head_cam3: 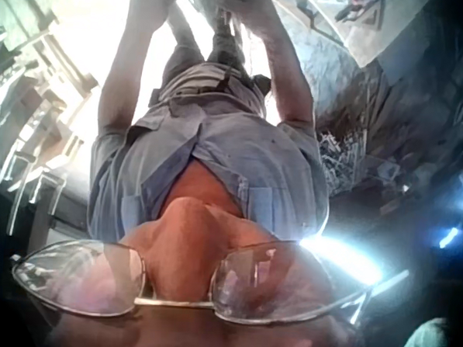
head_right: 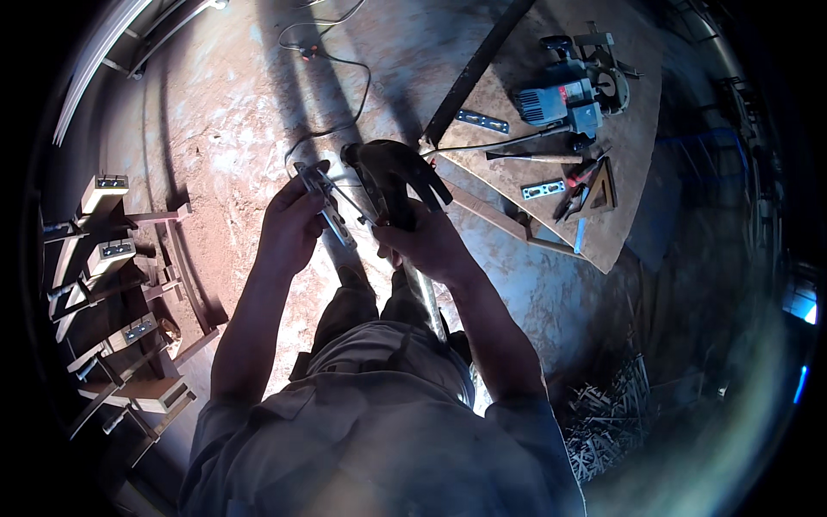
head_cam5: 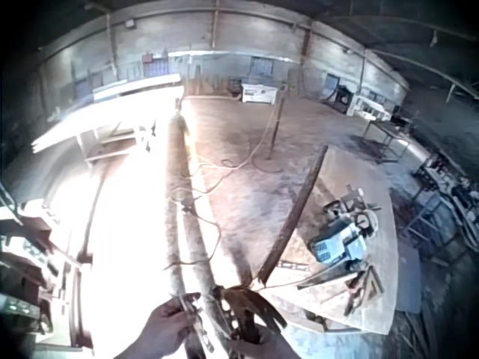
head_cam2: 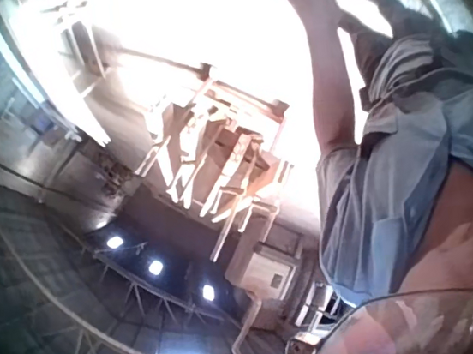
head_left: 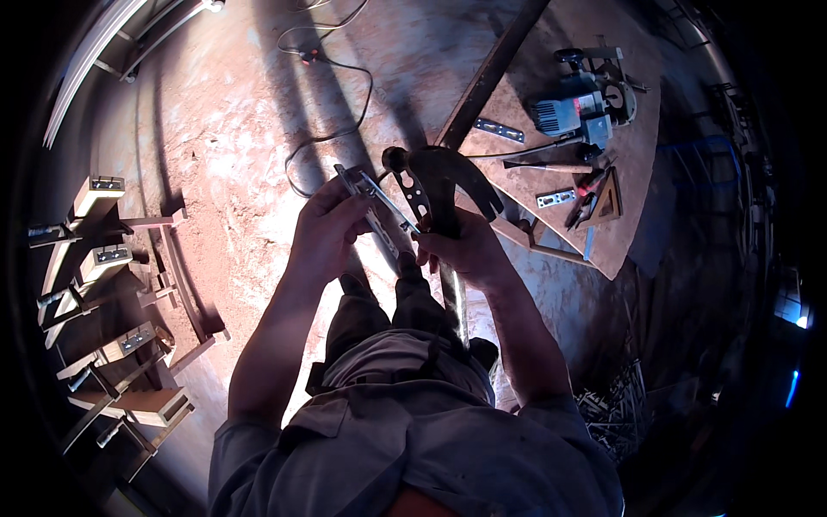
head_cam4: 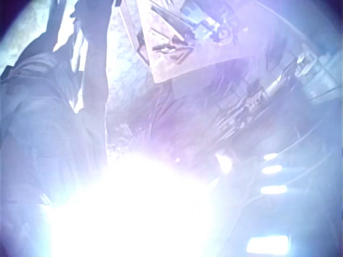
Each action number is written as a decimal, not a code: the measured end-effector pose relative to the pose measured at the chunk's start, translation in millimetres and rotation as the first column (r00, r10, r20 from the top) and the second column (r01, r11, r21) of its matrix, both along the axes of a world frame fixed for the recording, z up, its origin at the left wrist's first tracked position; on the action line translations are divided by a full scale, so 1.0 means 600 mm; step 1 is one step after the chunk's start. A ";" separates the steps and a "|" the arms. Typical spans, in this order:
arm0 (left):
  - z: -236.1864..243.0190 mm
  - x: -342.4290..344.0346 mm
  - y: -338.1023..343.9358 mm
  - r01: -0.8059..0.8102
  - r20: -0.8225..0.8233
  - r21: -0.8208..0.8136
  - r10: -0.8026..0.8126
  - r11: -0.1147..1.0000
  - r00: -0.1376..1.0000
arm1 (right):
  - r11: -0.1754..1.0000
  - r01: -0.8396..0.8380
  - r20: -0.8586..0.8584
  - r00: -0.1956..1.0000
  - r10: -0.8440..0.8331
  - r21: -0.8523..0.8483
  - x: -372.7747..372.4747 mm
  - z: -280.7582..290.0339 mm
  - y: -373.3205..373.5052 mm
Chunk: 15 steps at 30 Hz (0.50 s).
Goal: The person uses a chisel and hammer to refine a joint on a curved wooden piece held by clamps, then walks to a table to select a metal hinge and hammers it into another section of the wooden assembly.
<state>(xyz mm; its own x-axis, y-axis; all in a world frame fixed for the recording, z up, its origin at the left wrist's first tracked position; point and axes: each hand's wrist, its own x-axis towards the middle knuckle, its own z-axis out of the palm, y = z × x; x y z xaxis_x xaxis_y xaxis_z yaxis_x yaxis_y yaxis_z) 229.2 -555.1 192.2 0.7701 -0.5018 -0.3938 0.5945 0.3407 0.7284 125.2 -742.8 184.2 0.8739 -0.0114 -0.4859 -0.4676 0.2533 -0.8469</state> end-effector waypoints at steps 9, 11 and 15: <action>-0.038 0.007 -0.008 0.117 -0.252 -0.052 -0.127 0.992 0.959 | 0.970 0.123 0.001 0.992 -0.126 0.209 -0.023 -0.020 -0.016; -0.031 -0.012 -0.031 0.122 -0.312 -0.019 -0.122 0.992 0.942 | 0.958 0.163 0.003 0.986 -0.168 0.237 -0.030 -0.023 -0.017; -0.054 -0.026 -0.074 0.204 -0.119 0.199 -0.182 0.959 0.976 | 0.952 0.220 -0.012 0.975 -0.222 0.214 -0.039 -0.032 -0.028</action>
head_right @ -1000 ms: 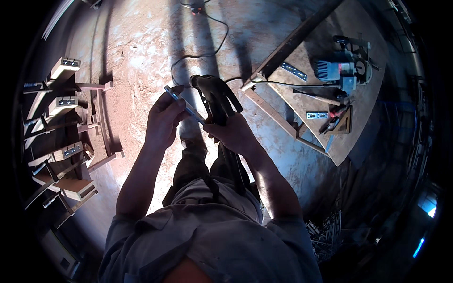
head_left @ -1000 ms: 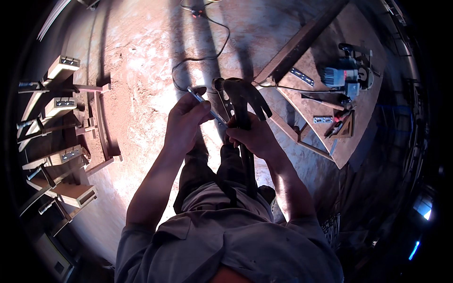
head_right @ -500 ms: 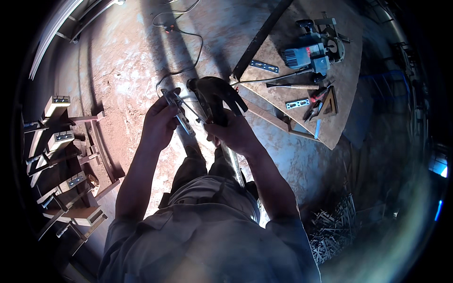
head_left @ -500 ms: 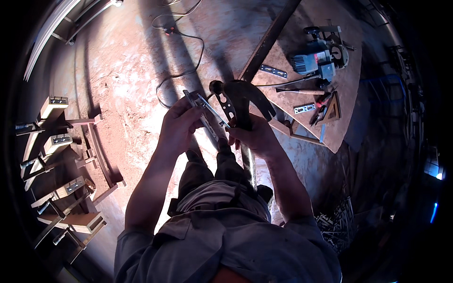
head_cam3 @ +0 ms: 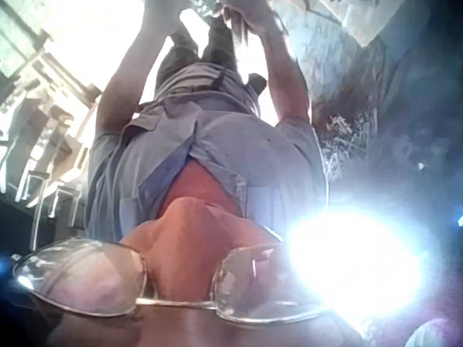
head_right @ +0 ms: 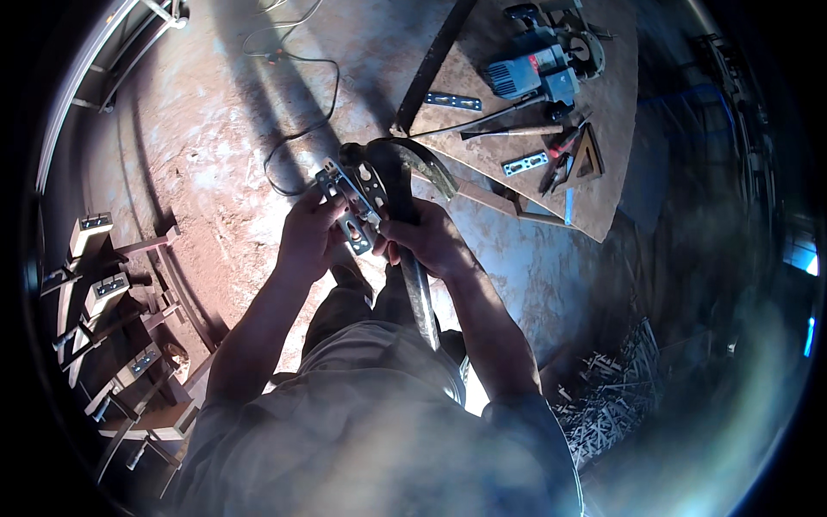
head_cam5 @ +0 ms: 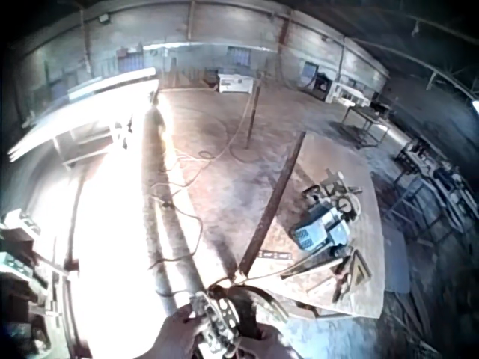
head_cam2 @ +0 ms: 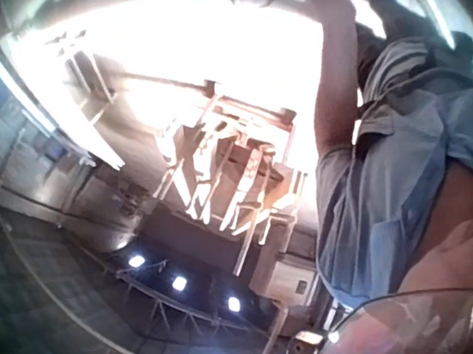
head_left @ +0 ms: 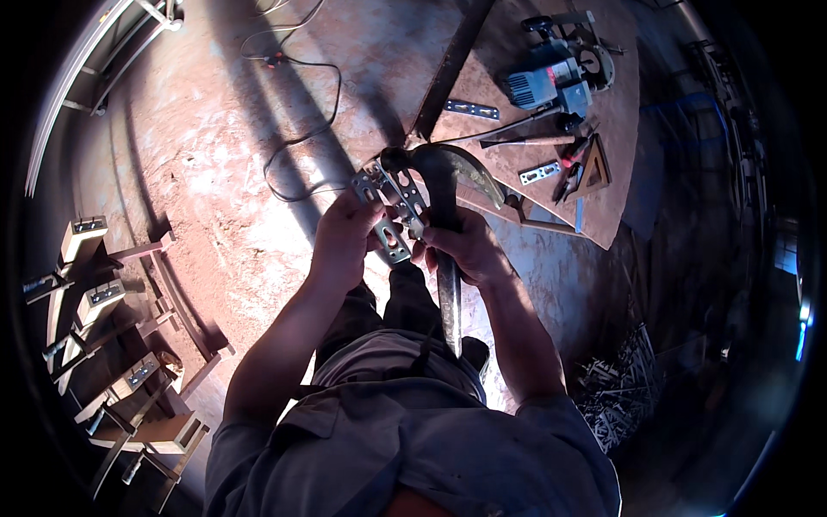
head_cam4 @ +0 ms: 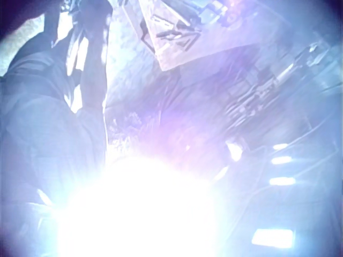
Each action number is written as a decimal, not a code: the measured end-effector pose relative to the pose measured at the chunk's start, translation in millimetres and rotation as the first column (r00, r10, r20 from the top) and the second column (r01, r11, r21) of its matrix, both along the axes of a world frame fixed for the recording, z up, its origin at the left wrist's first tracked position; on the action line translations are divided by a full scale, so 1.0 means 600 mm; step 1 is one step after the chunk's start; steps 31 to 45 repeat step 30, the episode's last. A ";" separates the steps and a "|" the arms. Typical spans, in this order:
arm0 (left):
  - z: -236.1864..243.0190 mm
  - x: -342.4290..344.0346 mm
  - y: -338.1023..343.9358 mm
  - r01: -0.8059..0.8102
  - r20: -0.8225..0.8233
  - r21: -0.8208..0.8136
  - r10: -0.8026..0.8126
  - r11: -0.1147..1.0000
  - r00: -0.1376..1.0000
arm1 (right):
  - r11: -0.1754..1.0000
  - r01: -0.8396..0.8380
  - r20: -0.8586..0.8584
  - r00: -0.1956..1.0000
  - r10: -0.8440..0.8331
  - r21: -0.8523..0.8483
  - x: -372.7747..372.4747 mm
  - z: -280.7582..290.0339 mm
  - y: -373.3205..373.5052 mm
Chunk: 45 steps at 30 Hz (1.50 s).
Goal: The person uses a chisel and hammer to refine a joint on a curved wooden piece held by clamps, then walks to a table to select a metal hinge and hammers it into another section of the wooden assembly.
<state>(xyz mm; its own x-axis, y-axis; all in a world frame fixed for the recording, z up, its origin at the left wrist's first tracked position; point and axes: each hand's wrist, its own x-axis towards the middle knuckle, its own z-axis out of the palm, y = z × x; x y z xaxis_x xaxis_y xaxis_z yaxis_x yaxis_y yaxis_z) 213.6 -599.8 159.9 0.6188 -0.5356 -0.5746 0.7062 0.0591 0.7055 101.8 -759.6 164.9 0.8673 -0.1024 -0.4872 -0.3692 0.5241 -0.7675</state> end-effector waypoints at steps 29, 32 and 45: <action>-0.153 -0.077 -0.248 0.047 -0.153 -0.216 -0.081 0.975 0.985 | 0.551 0.124 0.057 0.989 -0.136 -0.825 -0.104 -0.073 -0.125; -0.184 -0.072 -0.269 0.056 -0.202 -0.133 -0.083 0.989 0.976 | 0.520 0.136 0.083 0.989 -0.124 -0.843 -0.110 -0.098 -0.139; -0.184 -0.072 -0.269 0.056 -0.202 -0.133 -0.083 0.989 0.976 | 0.520 0.136 0.083 0.989 -0.124 -0.843 -0.110 -0.098 -0.139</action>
